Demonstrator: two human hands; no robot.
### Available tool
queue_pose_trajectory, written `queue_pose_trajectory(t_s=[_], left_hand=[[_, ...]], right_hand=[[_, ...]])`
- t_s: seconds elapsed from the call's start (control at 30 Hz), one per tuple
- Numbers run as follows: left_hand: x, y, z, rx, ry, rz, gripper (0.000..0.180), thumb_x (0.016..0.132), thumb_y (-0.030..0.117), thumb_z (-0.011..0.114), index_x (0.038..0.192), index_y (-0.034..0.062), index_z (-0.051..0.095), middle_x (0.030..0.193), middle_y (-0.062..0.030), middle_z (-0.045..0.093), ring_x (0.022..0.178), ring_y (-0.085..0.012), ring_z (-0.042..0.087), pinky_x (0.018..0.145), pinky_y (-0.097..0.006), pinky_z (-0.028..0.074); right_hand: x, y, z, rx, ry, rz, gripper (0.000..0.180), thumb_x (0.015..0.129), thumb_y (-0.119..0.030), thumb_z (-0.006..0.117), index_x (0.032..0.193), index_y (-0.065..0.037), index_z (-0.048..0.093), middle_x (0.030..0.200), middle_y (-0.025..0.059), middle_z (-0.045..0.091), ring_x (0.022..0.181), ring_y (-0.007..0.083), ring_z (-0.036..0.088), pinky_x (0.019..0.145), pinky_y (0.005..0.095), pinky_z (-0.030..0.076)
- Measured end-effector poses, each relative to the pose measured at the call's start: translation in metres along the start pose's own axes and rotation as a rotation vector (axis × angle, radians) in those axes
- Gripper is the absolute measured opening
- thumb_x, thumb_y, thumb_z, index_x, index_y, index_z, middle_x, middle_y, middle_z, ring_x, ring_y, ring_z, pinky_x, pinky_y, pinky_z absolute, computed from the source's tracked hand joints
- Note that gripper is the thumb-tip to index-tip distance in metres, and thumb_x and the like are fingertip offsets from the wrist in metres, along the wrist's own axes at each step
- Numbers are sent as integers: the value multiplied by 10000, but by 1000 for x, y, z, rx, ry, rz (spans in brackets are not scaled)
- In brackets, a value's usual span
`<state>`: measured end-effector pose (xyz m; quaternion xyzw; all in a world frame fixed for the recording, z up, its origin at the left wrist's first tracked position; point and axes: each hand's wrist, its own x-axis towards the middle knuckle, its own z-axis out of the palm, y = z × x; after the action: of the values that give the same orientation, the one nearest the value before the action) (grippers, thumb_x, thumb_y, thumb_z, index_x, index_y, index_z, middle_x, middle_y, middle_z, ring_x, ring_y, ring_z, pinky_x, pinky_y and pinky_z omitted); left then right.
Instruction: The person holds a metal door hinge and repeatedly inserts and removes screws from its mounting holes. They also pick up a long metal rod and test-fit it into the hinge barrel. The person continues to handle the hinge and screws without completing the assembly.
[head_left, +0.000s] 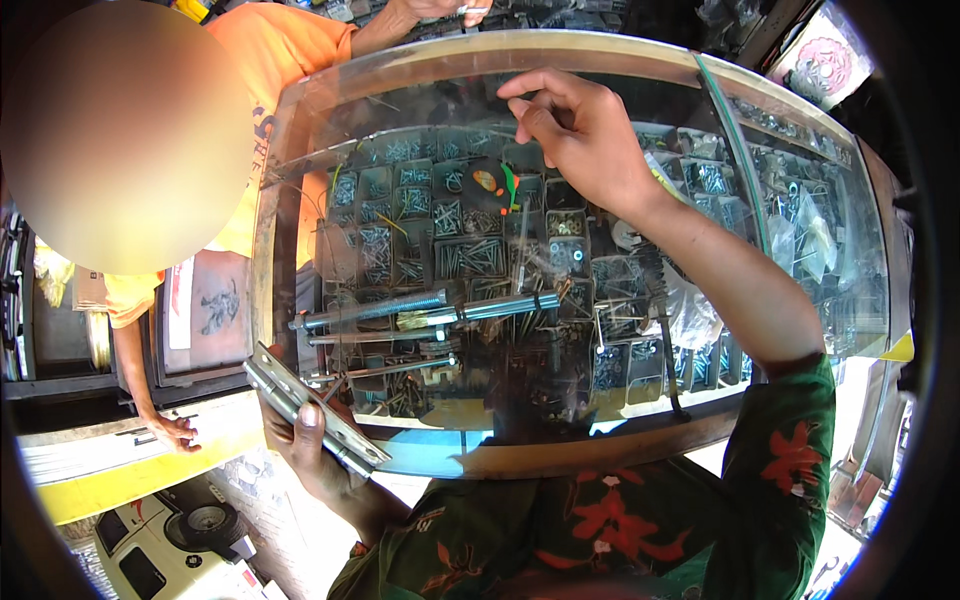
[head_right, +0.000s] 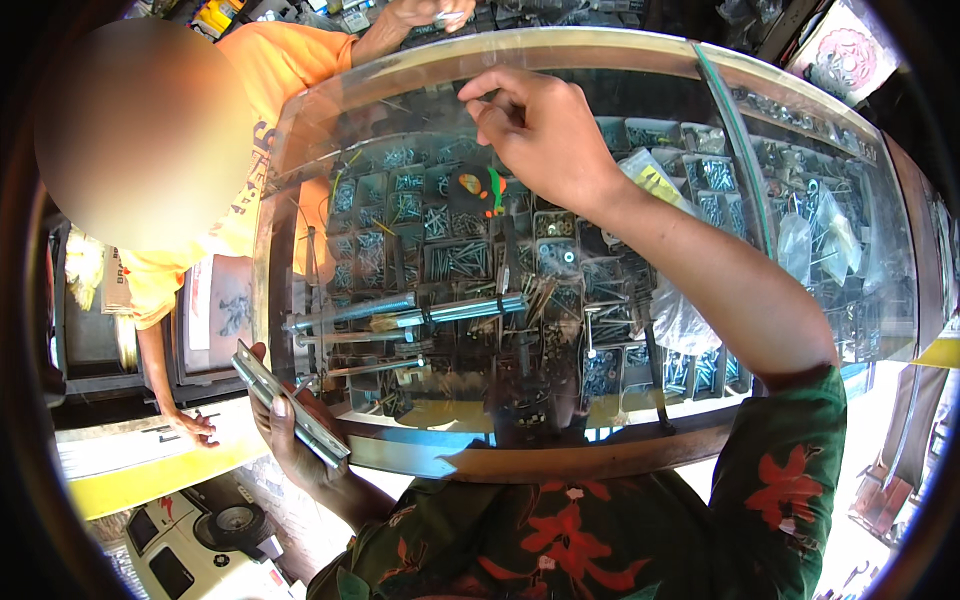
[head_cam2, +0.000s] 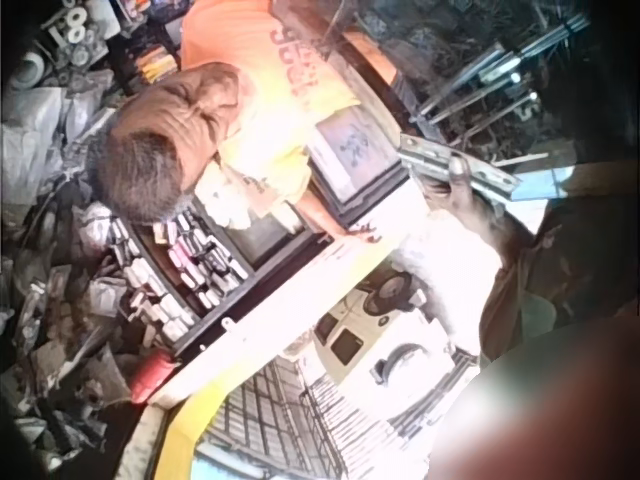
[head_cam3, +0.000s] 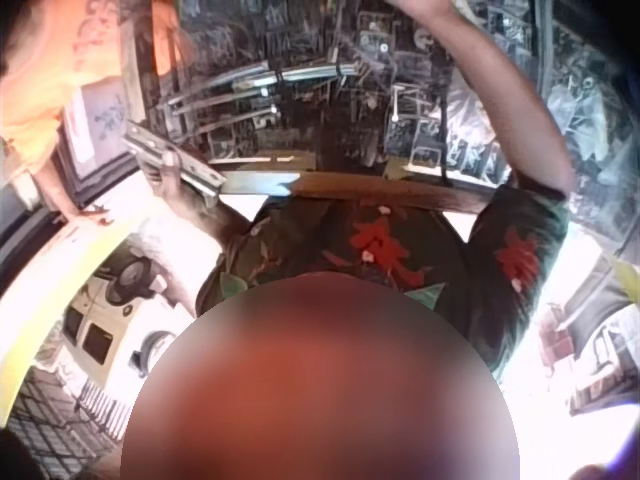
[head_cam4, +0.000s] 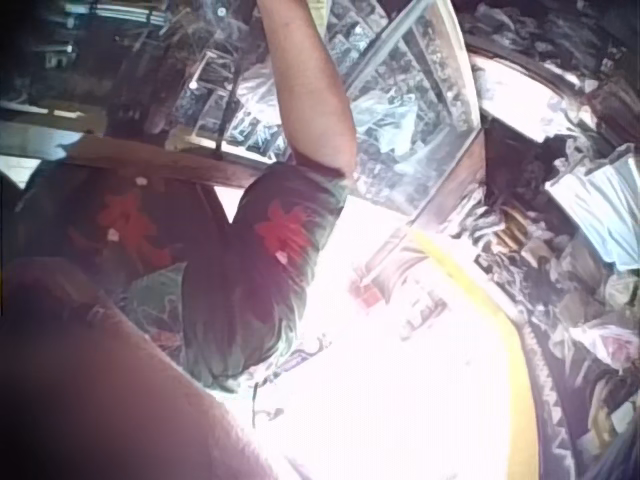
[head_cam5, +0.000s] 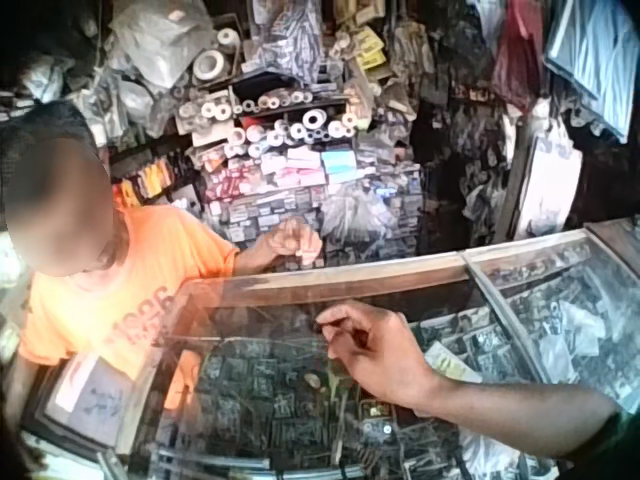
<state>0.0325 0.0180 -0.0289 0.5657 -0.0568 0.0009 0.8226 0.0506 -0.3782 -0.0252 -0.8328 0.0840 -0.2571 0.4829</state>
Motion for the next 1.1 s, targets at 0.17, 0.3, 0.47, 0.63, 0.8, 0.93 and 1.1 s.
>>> queue_pose_trajectory(t_s=[0.17, 0.3, 0.47, 0.63, 0.8, 0.93, 1.1], left_hand=[[0, -4, -1, -13, 30, 3, 910, 934, 61, 834, 1687, -93, 349, 844, -39, 642, 546, -81, 586, 482, -209, 492], [2, -10, -9, -7, 67, 21, 924, 912, 97, 865, 1674, -87, 376, 822, -52, 644, 531, -86, 586, 473, -225, 509], [2, -15, -15, 34, 77, 41, 906, 907, 158, 880, 1648, -84, 420, 808, -69, 680, 560, -106, 651, 511, -246, 594], [3, -16, -14, 46, 67, 47, 926, 889, 178, 887, 1647, -88, 426, 814, -79, 692, 557, -116, 648, 511, -247, 579], [0, -10, -7, 89, 94, 39, 921, 874, 177, 890, 1636, -92, 449, 890, -99, 701, 618, -121, 657, 558, -249, 572], [-4, -2, 6, 148, 116, 19, 900, 862, 185, 916, 1606, -94, 493, 1138, -128, 706, 869, -136, 682, 767, -283, 605], [-5, 5, 18, 154, 98, -53, 750, 824, 155, 988, 1454, -19, 619, 1116, -58, 724, 942, -130, 682, 889, -285, 562]], right_hand=[[2, 0, -1, 75, 134, 61, 266, 1038, -49, 651, 1282, 3, 742, 874, 100, 823, 668, 67, 653, 668, 296, 544], [1, -1, -1, 124, 104, 89, 266, 1041, -33, 657, 1293, 2, 734, 842, 68, 801, 645, 57, 622, 617, 292, 522], [0, 1, -1, 60, 71, 59, 240, 1094, -47, 644, 1318, 1, 714, 875, 35, 758, 636, 52, 566, 613, 253, 493], [1, 5, -1, 47, 59, 28, 241, 1056, 2, 613, 1269, 18, 724, 902, 48, 759, 655, 54, 581, 619, 248, 495], [1, 6, -1, 60, 49, 28, 243, 1041, 18, 599, 1249, 21, 723, 934, 54, 762, 701, 56, 608, 631, 251, 508], [-4, -2, -1, -5, 42, -33, 219, 1047, -1, 633, 1244, 9, 727, 940, 57, 759, 726, 73, 641, 645, 267, 529], [-13, -20, 9, -323, -176, -298, 244, 1014, -91, 731, 1254, -66, 763, 1110, 108, 804, 795, 283, 792, 771, 403, 636]])
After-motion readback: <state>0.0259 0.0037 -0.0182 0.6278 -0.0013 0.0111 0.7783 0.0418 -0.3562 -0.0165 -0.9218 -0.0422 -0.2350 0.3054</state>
